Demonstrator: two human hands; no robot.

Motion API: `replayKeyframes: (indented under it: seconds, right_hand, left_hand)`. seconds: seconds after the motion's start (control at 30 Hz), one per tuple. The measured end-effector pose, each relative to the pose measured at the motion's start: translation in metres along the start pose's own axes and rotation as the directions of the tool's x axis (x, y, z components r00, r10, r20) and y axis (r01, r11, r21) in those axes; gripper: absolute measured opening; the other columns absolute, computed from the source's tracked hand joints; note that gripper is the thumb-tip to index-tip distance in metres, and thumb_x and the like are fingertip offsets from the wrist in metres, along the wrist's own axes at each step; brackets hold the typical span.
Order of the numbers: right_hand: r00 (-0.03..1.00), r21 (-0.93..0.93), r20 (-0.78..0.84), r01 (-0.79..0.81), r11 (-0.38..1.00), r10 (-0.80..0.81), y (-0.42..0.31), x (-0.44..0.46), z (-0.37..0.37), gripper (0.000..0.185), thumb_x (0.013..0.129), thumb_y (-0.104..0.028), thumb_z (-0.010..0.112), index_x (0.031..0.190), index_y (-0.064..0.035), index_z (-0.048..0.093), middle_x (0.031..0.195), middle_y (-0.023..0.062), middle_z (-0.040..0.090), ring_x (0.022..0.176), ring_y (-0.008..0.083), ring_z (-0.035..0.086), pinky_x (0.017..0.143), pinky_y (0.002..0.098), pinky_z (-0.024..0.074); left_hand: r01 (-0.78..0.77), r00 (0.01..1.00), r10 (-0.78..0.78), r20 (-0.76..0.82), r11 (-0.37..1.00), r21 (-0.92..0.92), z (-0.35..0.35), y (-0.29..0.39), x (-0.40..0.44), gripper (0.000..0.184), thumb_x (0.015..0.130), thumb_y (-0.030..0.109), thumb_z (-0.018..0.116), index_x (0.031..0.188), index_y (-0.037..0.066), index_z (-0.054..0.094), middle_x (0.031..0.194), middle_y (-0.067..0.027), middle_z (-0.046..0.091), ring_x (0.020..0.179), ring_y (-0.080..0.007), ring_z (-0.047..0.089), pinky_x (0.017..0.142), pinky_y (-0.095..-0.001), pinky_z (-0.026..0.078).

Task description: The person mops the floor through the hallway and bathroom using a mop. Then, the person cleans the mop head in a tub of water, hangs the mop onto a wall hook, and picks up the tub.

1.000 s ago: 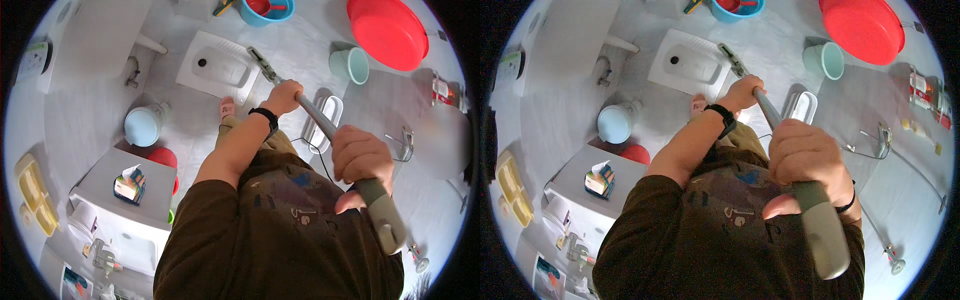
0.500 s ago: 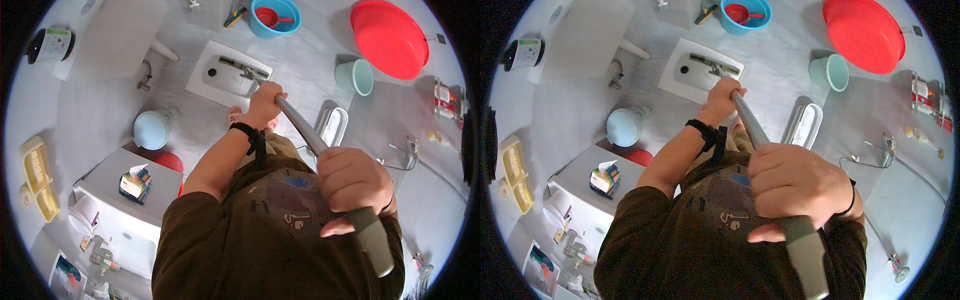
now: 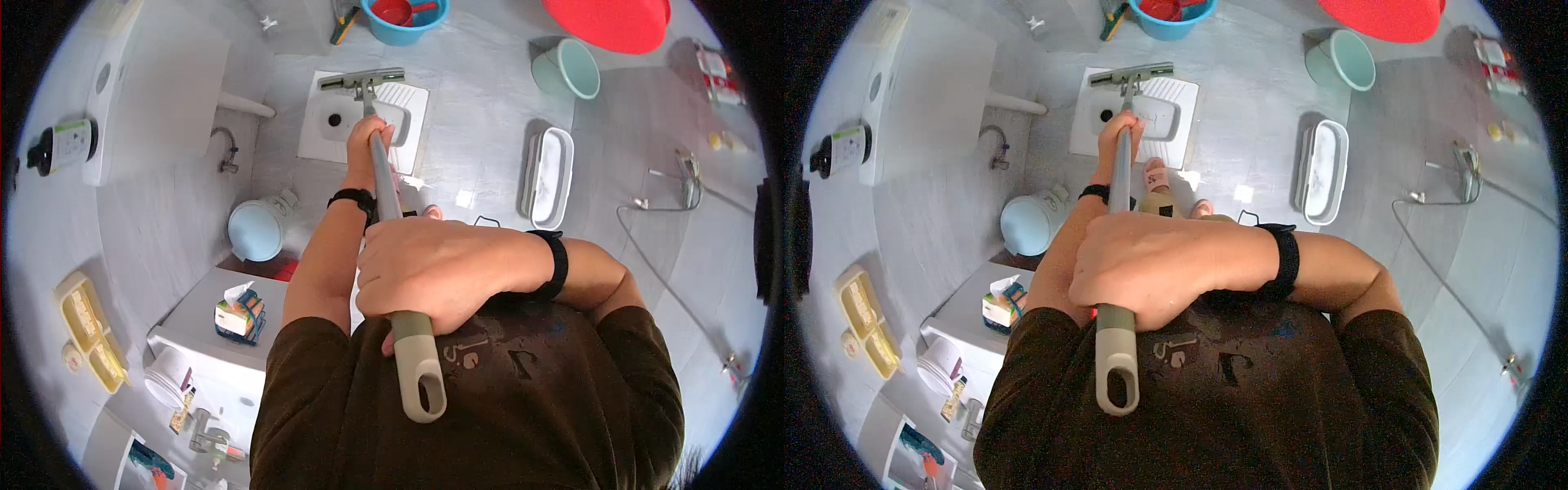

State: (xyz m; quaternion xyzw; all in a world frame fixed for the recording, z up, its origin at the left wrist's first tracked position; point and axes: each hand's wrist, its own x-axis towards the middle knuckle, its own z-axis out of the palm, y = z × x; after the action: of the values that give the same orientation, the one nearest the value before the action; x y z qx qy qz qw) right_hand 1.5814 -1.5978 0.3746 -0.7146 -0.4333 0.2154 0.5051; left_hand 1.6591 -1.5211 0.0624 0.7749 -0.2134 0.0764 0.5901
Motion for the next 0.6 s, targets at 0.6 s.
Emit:
replayKeyframes:
  seconds: [0.6]
  right_hand:
    - [0.889,0.008,-0.423,0.198,0.98,-0.176,-0.112,-0.194,0.09,0.04,0.069,-0.029,0.076,0.058,-0.0065,0.045,0.057,0.0078,0.044,0.055,0.0312,0.047,0.052,0.0395,0.0353]
  left_hand:
    - [-0.082,0.872,0.011,0.49,0.989,0.124,0.05,0.16,-0.129,0.017,0.074,0.014,0.066,0.071,0.004,0.053,0.076,-0.0111,0.057,0.081,-0.0323,0.053,0.072,-0.0395,0.045]
